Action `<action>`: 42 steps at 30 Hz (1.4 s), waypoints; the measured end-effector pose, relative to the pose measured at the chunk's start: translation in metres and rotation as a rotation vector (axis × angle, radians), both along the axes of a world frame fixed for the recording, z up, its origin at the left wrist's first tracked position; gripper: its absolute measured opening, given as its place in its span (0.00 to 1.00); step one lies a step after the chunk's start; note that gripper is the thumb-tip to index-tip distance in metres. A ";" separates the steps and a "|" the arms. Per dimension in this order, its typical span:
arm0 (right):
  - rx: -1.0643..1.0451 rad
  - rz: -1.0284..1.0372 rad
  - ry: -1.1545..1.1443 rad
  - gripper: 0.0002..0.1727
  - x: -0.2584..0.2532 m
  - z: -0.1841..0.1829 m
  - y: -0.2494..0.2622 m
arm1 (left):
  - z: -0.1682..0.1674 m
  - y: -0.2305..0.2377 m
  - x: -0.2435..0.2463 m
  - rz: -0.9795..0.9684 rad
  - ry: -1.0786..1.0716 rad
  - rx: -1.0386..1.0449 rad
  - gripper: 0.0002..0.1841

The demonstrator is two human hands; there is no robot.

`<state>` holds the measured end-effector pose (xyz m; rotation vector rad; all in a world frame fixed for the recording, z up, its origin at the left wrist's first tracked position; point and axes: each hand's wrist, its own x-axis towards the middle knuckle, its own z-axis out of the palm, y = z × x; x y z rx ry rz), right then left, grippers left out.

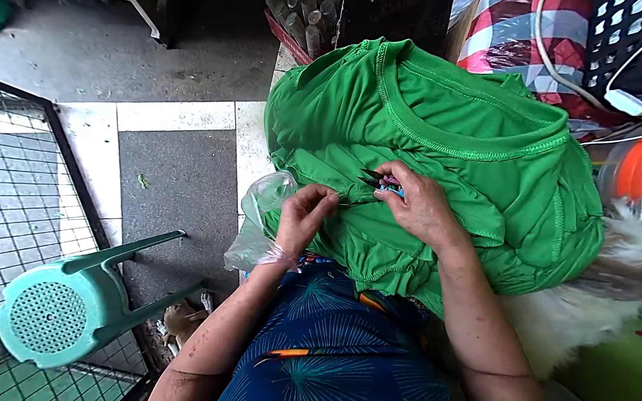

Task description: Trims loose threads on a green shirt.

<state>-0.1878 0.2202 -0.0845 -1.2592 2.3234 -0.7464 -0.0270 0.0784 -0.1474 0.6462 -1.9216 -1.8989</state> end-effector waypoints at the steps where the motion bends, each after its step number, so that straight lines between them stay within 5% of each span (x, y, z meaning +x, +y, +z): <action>1: 0.000 -0.002 0.001 0.15 0.000 0.000 0.000 | -0.001 0.003 -0.004 -0.002 0.011 -0.142 0.06; 6: -0.010 -0.003 0.037 0.17 0.003 0.002 0.002 | -0.007 0.017 -0.029 0.005 0.021 -0.653 0.05; 11: -0.010 -0.002 0.060 0.16 0.004 0.000 0.002 | -0.018 0.025 -0.029 -0.068 -0.089 -0.875 0.08; 18: 0.004 0.121 0.155 0.13 0.004 0.002 0.006 | -0.014 0.012 -0.022 -0.111 -0.114 -0.554 0.10; 27: 0.136 0.156 0.298 0.10 0.012 0.008 0.005 | -0.018 0.013 -0.018 -0.037 -0.091 -0.440 0.10; 35: 0.161 0.144 0.341 0.10 0.016 0.007 0.002 | -0.018 0.021 -0.015 0.073 -0.074 -0.661 0.09; 42: 0.030 0.057 0.223 0.10 0.009 -0.003 0.005 | -0.019 0.014 -0.016 0.059 -0.103 -0.627 0.06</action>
